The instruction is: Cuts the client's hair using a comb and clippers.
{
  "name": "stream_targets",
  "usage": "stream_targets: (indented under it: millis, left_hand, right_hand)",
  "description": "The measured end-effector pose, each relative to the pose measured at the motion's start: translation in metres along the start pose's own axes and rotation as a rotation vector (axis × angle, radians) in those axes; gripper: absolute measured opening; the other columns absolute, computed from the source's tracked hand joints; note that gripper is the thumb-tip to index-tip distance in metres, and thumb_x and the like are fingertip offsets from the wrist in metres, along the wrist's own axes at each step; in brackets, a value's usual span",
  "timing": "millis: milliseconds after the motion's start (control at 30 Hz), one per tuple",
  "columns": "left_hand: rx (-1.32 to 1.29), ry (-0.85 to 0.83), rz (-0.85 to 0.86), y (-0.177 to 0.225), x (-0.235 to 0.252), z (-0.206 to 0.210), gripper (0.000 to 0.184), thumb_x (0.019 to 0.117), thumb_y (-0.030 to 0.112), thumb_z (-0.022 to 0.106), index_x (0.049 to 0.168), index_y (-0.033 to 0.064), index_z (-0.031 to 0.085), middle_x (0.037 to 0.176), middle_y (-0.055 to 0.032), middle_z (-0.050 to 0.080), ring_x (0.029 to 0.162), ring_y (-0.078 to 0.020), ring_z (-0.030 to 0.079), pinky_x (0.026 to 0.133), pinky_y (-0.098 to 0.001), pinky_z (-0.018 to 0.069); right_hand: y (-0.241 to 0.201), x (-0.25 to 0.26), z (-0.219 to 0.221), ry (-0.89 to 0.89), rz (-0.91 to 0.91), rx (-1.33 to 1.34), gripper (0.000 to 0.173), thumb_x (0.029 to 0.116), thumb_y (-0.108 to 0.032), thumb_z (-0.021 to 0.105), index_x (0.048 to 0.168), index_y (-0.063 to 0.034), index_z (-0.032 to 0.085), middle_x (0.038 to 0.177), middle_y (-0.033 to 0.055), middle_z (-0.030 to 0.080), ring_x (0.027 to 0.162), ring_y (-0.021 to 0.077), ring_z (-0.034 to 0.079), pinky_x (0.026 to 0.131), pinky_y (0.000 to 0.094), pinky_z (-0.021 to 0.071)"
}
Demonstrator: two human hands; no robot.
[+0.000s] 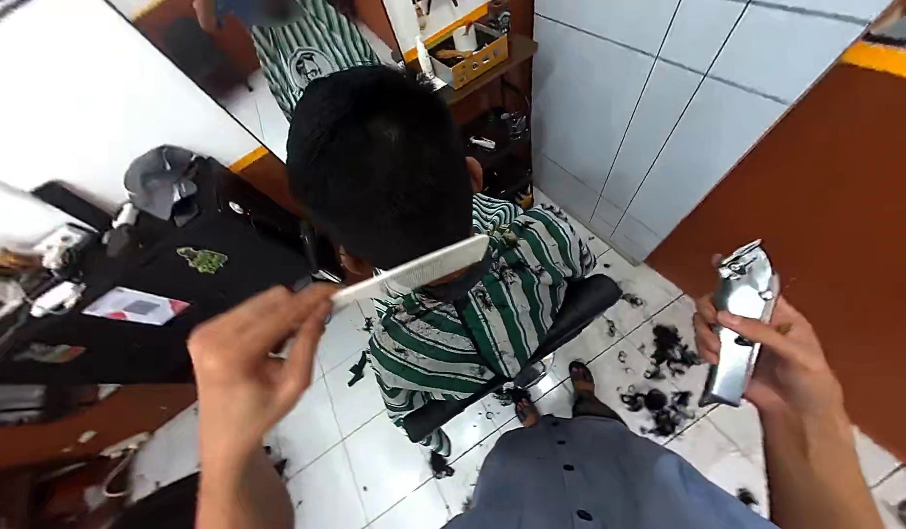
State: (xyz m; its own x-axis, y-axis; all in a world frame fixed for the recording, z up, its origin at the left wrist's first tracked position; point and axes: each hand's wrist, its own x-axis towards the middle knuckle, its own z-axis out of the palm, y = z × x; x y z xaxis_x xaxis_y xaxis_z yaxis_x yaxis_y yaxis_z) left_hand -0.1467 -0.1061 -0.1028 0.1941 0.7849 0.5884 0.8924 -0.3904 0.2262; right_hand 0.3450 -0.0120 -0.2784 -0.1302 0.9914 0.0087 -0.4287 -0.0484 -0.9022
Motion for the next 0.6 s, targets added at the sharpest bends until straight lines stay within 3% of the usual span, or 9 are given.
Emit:
stream_targets:
  millis: [67,133,200,267,333,400,433,533,600]
  left_hand:
    - [-0.007,0.091,0.026,0.008,0.011,-0.008,0.024,0.1034,0.019,0.059,0.107,0.0007,0.074,0.082,-0.0106,0.069,0.071,-0.0094,0.063,0.066,-0.0272,0.0529]
    - [-0.032,0.181,-0.004,0.005,0.041,-0.023,0.026,0.1050,0.020,0.057,0.114,-0.0008,0.070,0.095,-0.0053,0.071,0.080,-0.0059,0.066,0.075,-0.0283,0.0571]
    - [-0.059,0.201,-0.054,0.001,0.074,-0.029,0.029,0.1069,0.024,0.053,0.119,0.0020,0.067,0.097,0.0030,0.069,0.079,0.0007,0.063,0.073,-0.0210,0.0537]
    - [-0.057,0.183,-0.088,0.007,0.086,-0.023,0.028,0.1070,0.024,0.053,0.119,0.0033,0.067,0.094,0.0053,0.069,0.076,0.0027,0.062,0.071,-0.0176,0.0528]
    - [0.021,0.149,-0.095,0.023,0.070,-0.011,0.029,0.1066,0.021,0.054,0.120,-0.0010,0.067,0.093,-0.0027,0.069,0.075,-0.0021,0.063,0.071,-0.0227,0.0550]
    - [0.145,0.135,-0.065,0.041,0.038,0.011,0.028,0.1053,0.017,0.056,0.114,-0.0057,0.070,0.084,-0.0140,0.068,0.069,-0.0117,0.063,0.064,-0.0293,0.0541]
    - [0.193,0.128,-0.046,0.049,0.021,0.025,0.027,0.1042,0.016,0.057,0.110,-0.0048,0.073,0.080,-0.0155,0.068,0.068,-0.0145,0.063,0.063,-0.0298,0.0526]
    - [0.239,0.119,-0.003,0.066,-0.018,0.064,0.024,0.1034,0.021,0.058,0.113,0.0086,0.076,0.089,-0.0098,0.066,0.084,-0.0157,0.060,0.077,-0.0279,0.0481]
    - [0.274,0.150,0.028,0.074,-0.027,0.077,0.022,0.1026,0.021,0.059,0.116,0.0114,0.074,0.095,-0.0095,0.063,0.091,-0.0174,0.055,0.083,-0.0290,0.0412]
  right_hand:
    - [-0.004,-0.001,0.008,-0.019,-0.012,-0.024,0.048,0.0801,-0.027,0.079,0.123,-0.0221,0.059,0.088,-0.0016,0.066,0.058,0.0068,0.060,0.049,0.0214,0.0534]
    - [-0.009,0.003,0.019,-0.079,-0.037,-0.057,0.059,0.0759,-0.025,0.081,0.129,-0.0260,0.054,0.098,-0.0019,0.064,0.065,0.0076,0.062,0.053,0.0223,0.0550]
    - [-0.012,0.010,0.034,-0.131,-0.048,-0.088,0.072,0.0737,-0.020,0.078,0.138,-0.0274,0.046,0.103,-0.0015,0.061,0.071,0.0091,0.063,0.056,0.0240,0.0560]
    - [-0.015,0.018,0.049,-0.153,-0.038,-0.090,0.078,0.0708,-0.014,0.074,0.141,-0.0267,0.042,0.101,0.0001,0.060,0.070,0.0107,0.064,0.054,0.0254,0.0566]
    - [-0.019,0.027,0.058,-0.222,-0.024,-0.090,0.080,0.0714,-0.014,0.074,0.143,-0.0269,0.040,0.101,0.0014,0.060,0.067,0.0108,0.063,0.051,0.0252,0.0568]
    - [-0.023,0.038,0.064,-0.291,-0.036,-0.088,0.079,0.0737,-0.014,0.073,0.145,-0.0263,0.040,0.098,0.0029,0.061,0.061,0.0107,0.062,0.048,0.0240,0.0551]
    - [-0.025,0.044,0.067,-0.320,-0.054,-0.096,0.078,0.0753,-0.014,0.072,0.145,-0.0253,0.040,0.098,0.0027,0.062,0.060,0.0103,0.062,0.047,0.0235,0.0552]
    - [-0.036,0.063,0.083,-0.392,-0.131,-0.173,0.076,0.0757,-0.012,0.069,0.144,-0.0198,0.038,0.095,-0.0007,0.063,0.060,0.0082,0.063,0.047,0.0213,0.0558]
    - [-0.044,0.079,0.092,-0.454,-0.184,-0.229,0.079,0.0736,-0.010,0.066,0.146,-0.0155,0.036,0.094,-0.0009,0.064,0.060,0.0074,0.064,0.047,0.0210,0.0567]
